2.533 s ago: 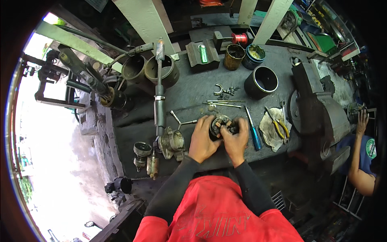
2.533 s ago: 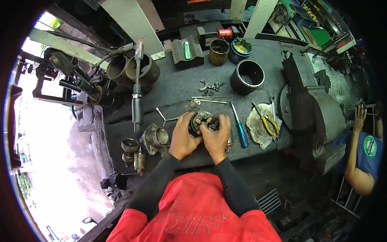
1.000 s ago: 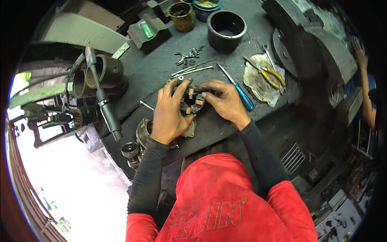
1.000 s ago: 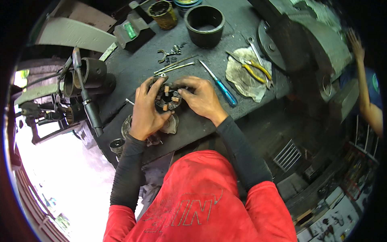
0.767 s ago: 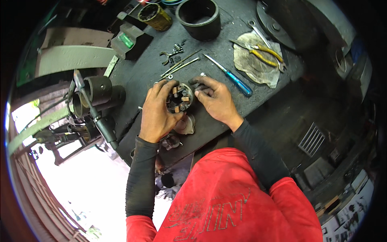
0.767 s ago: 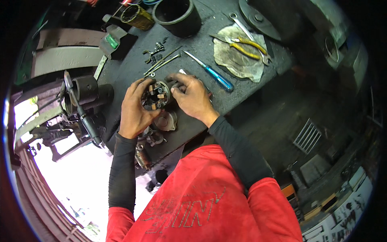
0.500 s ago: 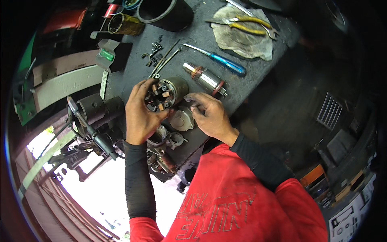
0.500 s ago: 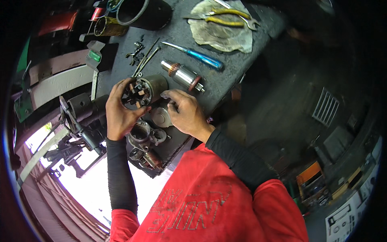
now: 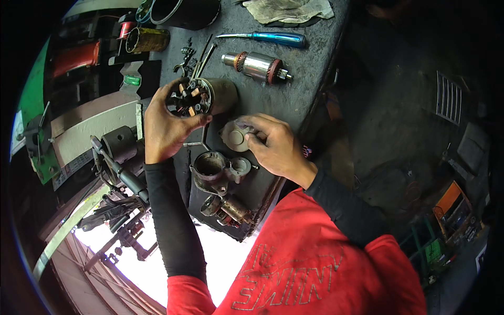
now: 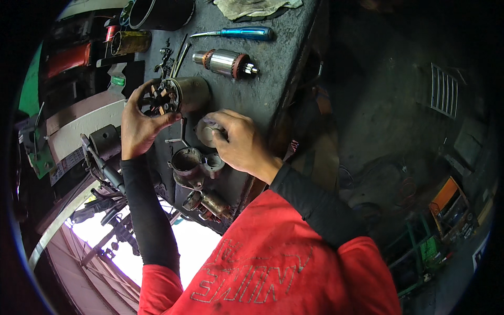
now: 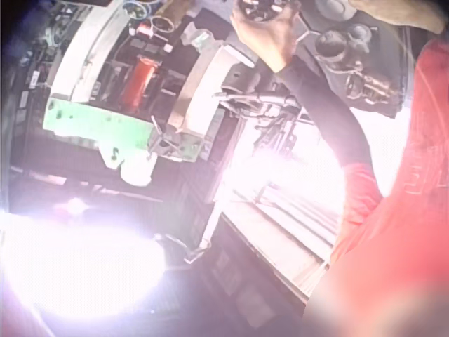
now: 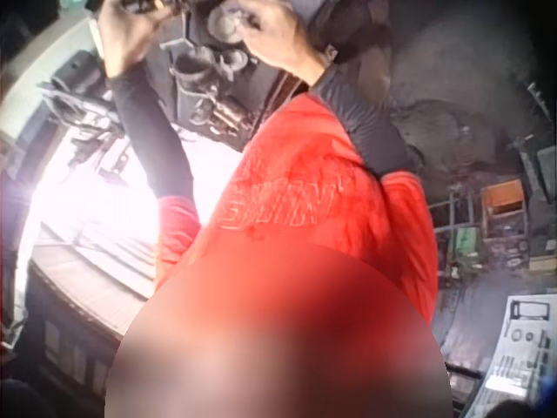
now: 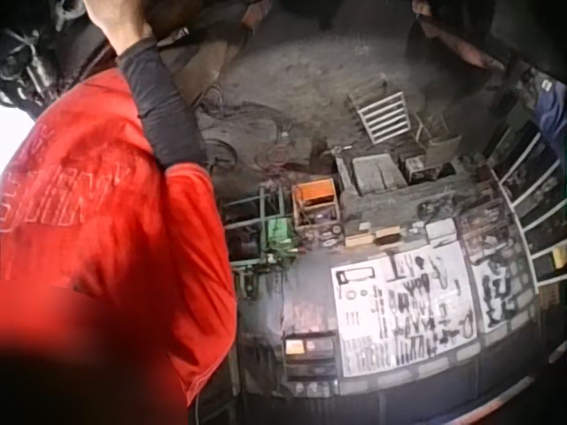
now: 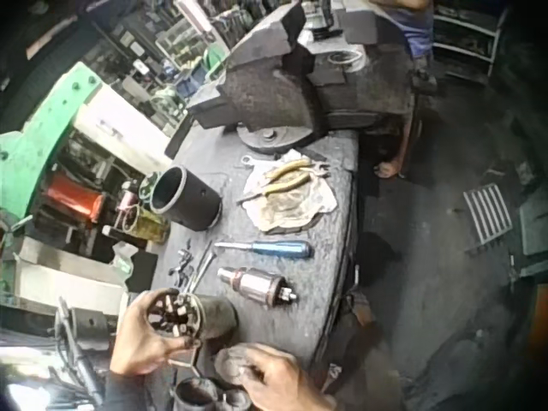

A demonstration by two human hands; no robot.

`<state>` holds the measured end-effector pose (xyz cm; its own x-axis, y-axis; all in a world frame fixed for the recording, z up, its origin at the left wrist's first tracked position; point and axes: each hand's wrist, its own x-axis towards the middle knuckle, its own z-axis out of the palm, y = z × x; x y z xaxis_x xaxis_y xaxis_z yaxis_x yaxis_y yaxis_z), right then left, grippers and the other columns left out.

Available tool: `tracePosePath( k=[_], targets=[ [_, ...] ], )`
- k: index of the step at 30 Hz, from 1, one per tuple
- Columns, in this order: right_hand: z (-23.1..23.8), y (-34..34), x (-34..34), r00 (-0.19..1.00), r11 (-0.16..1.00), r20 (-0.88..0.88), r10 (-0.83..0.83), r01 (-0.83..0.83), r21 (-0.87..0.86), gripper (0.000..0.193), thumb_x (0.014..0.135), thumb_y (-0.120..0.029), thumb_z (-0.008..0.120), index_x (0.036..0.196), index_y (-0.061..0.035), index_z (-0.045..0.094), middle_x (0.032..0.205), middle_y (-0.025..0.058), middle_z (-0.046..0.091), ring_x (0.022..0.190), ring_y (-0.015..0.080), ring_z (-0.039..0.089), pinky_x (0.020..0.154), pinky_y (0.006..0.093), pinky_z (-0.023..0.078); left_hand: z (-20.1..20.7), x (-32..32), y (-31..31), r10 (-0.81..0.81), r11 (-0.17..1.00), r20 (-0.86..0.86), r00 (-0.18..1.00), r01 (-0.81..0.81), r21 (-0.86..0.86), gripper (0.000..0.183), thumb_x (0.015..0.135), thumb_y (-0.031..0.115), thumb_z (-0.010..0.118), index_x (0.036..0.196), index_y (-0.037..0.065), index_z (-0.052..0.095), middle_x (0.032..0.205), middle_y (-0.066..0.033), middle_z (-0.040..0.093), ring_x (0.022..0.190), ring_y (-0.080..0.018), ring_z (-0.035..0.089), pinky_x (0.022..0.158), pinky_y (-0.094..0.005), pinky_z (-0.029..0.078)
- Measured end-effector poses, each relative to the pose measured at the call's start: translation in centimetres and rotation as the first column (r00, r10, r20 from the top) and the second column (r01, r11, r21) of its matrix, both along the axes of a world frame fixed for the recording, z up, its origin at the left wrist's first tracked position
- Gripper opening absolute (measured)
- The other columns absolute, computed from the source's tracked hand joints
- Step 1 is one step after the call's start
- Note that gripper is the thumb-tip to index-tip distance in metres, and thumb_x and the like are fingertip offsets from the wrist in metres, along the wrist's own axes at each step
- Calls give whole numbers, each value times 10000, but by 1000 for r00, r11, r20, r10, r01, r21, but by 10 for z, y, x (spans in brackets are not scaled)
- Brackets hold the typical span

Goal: The person disassembles and reassembles small electromechanical components on a workbench. They use a T-handle wrench to loosen screws, separate housings, and then reattach parts by hand and with the wrench. The person handles multiple small metal housings, screws, and internal components throughout the process.

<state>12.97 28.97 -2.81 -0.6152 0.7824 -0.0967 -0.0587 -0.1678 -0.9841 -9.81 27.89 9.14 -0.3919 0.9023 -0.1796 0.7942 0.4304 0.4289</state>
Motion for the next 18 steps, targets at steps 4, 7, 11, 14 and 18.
tracePosePath(
  k=[4, 7, 11, 14, 18],
  targets=[
    [1, -15, 14, 998, 1000, 51, -21, 21, 10, 270, 973, 6, 686, 1237, 18, 737, 1138, 141, 749, 989, 215, 759, 823, 325, 611, -5, 1, -2, 24, 999, 16, 1000, -24, 36, 876, 544, 133, 1029, 1342, 3, 693, 1237, -138, 733, 1153, -273, 721, 1025, -378, 564],
    [1, -20, 21, 998, 1000, 58, -21, 22, -9, 254, 972, 3, 690, 1220, 19, 743, 1124, 144, 750, 981, 214, 757, 818, 328, 611, -7, 6, -3, 18, 999, -20, 1000, -17, 50, 873, 546, 120, 1025, 1342, 8, 683, 1224, -139, 722, 1130, -277, 724, 1013, -380, 571],
    [5, -15, 26, 998, 999, 65, -26, 28, -30, 237, 956, -14, 687, 1183, 30, 737, 1085, 171, 741, 971, 279, 752, 829, 363, 600, -12, 15, -8, -3, 994, -93, 996, 13, 105, 870, 543, 104, 1016, 1335, 2, 668, 1211, -141, 698, 1135, -289, 711, 1011, -385, 570],
    [13, 1, 28, 997, 1000, 79, -20, 19, 5, 230, 934, -49, 685, 1144, 33, 730, 1013, 205, 722, 943, 386, 732, 839, 429, 577, -18, 24, -13, 118, 979, -60, 991, -106, 171, 1008, 552, 30, 992, 1468, -2, 570, 1332, -120, 672, 1227, -250, 665, 1088, -369, 532],
    [26, 32, 29, 986, 997, 151, 73, -76, 16, 249, 939, -57, 695, 1171, 25, 732, 1039, 188, 732, 924, 359, 742, 822, 416, 585, -23, 37, -20, 116, 959, -104, 988, -84, 273, 1009, 577, 49, 971, 1490, -7, 545, 1360, -171, 651, 1272, -328, 652, 1136, -401, 512]
  ],
)
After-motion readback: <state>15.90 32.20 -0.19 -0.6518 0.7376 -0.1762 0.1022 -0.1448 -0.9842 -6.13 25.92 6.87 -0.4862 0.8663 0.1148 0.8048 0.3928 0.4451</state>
